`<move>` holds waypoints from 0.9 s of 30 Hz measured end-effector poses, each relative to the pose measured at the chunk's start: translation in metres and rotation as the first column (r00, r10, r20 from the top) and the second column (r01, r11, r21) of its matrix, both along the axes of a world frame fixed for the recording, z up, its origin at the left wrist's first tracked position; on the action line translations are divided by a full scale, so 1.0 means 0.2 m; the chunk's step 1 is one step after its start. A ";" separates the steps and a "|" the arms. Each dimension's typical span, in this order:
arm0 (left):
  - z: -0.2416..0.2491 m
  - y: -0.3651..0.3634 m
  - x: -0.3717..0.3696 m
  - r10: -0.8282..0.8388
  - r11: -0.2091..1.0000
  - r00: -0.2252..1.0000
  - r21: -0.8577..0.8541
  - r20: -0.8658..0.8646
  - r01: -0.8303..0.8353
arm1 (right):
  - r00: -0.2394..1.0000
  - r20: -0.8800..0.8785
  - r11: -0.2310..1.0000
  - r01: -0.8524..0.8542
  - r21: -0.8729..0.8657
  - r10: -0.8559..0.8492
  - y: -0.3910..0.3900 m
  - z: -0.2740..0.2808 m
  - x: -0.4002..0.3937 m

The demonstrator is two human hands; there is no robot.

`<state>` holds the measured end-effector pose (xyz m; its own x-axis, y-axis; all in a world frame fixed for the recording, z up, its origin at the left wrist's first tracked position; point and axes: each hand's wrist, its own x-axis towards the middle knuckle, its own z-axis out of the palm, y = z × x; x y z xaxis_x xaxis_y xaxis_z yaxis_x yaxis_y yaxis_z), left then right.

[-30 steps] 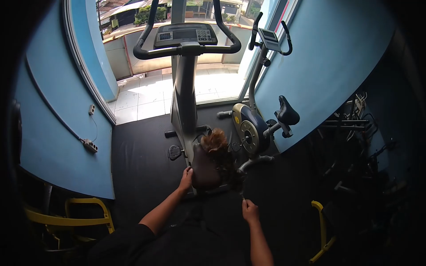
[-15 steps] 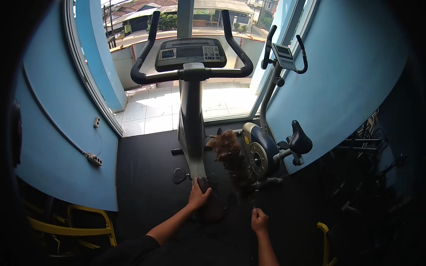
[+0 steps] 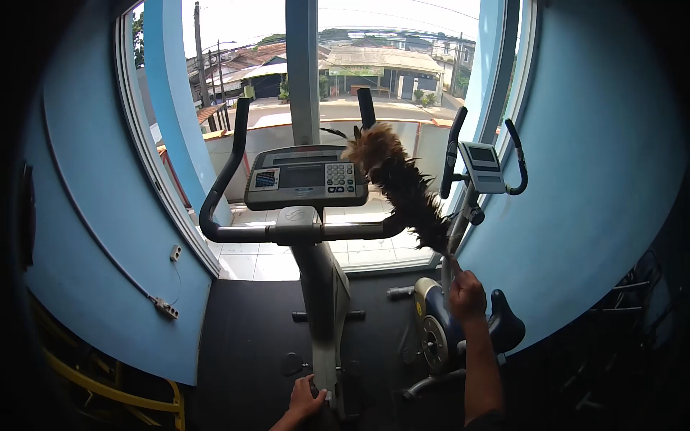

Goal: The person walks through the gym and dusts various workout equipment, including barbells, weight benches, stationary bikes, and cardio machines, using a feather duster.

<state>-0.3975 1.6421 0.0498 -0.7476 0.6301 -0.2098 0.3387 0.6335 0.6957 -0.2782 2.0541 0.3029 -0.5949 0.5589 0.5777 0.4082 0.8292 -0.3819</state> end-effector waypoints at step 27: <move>1.22 0.94 -1.00 0.289 0.957 0.510 0.249 -0.810 -0.147 | 0.853 0.300 0.875 -0.473 0.101 0.426 0.10 0.71 -1.46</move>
<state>-0.5974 1.8297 0.2940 -0.6515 0.3886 0.6516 0.6692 0.6990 0.2522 -0.5711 2.0738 0.4456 -0.8990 0.1036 0.4255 0.0400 0.9870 -0.1560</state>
